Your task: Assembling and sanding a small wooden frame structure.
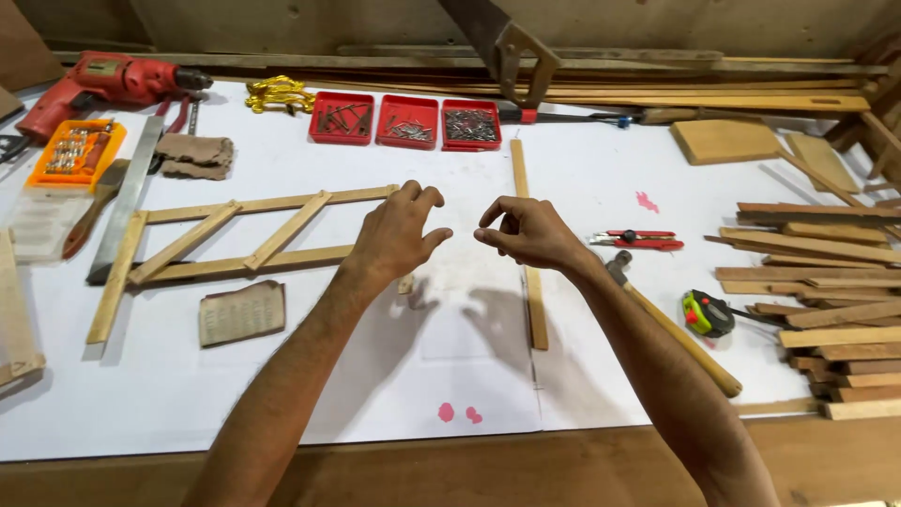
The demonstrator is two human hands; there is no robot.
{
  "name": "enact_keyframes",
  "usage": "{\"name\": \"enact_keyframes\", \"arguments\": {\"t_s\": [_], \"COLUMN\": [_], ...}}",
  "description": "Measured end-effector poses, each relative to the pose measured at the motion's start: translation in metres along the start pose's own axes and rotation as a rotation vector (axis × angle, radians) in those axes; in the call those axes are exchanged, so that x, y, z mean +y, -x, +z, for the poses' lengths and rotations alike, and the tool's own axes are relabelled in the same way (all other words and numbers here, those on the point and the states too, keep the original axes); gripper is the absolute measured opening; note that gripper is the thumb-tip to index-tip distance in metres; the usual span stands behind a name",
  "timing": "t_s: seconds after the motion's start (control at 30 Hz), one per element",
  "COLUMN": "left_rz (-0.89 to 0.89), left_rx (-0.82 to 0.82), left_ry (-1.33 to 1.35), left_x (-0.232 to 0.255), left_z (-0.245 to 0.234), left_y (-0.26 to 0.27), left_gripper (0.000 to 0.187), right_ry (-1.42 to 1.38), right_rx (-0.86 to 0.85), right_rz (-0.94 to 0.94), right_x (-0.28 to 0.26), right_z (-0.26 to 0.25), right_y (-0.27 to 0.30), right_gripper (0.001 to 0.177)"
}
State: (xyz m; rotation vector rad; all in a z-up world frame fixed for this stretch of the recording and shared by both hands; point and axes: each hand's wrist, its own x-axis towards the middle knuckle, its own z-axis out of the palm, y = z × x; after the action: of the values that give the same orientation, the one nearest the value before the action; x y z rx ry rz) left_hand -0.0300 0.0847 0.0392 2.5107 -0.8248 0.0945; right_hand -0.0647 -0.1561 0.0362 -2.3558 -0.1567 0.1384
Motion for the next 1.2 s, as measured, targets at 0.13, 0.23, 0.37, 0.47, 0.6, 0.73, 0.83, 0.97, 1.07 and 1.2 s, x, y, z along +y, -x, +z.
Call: {"name": "enact_keyframes", "arguments": {"t_s": [0.13, 0.23, 0.37, 0.47, 0.6, 0.73, 0.83, 0.97, 1.07, 1.2], "left_rz": [0.068, 0.020, 0.053, 0.032, 0.014, 0.028, 0.059, 0.017, -0.006, -0.144], "left_rx": [-0.069, -0.196, -0.264, -0.318, -0.331, -0.293, -0.265, -0.282, -0.226, -0.071], "left_ry": [0.047, 0.030, 0.012, 0.026, 0.035, 0.069, 0.076, 0.107, 0.267, 0.665], "left_x": [0.037, 0.054, 0.056, 0.051, 0.047, 0.043, 0.043, 0.050, 0.046, 0.050], "left_z": [0.041, 0.074, 0.113, 0.136, 0.148, 0.152, 0.153, 0.143, 0.146, 0.141], "left_y": [-0.032, -0.051, -0.069, -0.082, -0.089, -0.091, -0.089, -0.086, -0.087, -0.094], "left_gripper": [0.047, 0.049, 0.041, 0.040, 0.037, 0.036, 0.039, 0.044, 0.048, 0.057], "right_ry": [0.064, 0.126, 0.091, 0.149, 0.190, 0.181, 0.131, -0.003, -0.194, -0.499], "right_rx": [0.048, 0.040, 0.029, 0.053, 0.062, 0.077, 0.104, 0.099, 0.159, 0.211], "right_rz": [0.116, 0.280, 0.354, 0.302, 0.308, 0.264, 0.268, 0.311, 0.344, 0.212], "right_x": [0.052, 0.076, 0.103, 0.133, 0.132, 0.143, 0.141, 0.117, 0.105, 0.092], "right_z": [-0.014, -0.018, -0.011, 0.004, 0.008, 0.012, 0.012, 0.003, -0.002, -0.007], "right_y": [0.013, 0.016, 0.011, -0.003, -0.009, -0.013, -0.009, 0.002, 0.013, 0.026], "right_gripper": [0.034, 0.040, 0.051, 0.058, 0.066, 0.067, 0.063, 0.056, 0.048, 0.035]}}
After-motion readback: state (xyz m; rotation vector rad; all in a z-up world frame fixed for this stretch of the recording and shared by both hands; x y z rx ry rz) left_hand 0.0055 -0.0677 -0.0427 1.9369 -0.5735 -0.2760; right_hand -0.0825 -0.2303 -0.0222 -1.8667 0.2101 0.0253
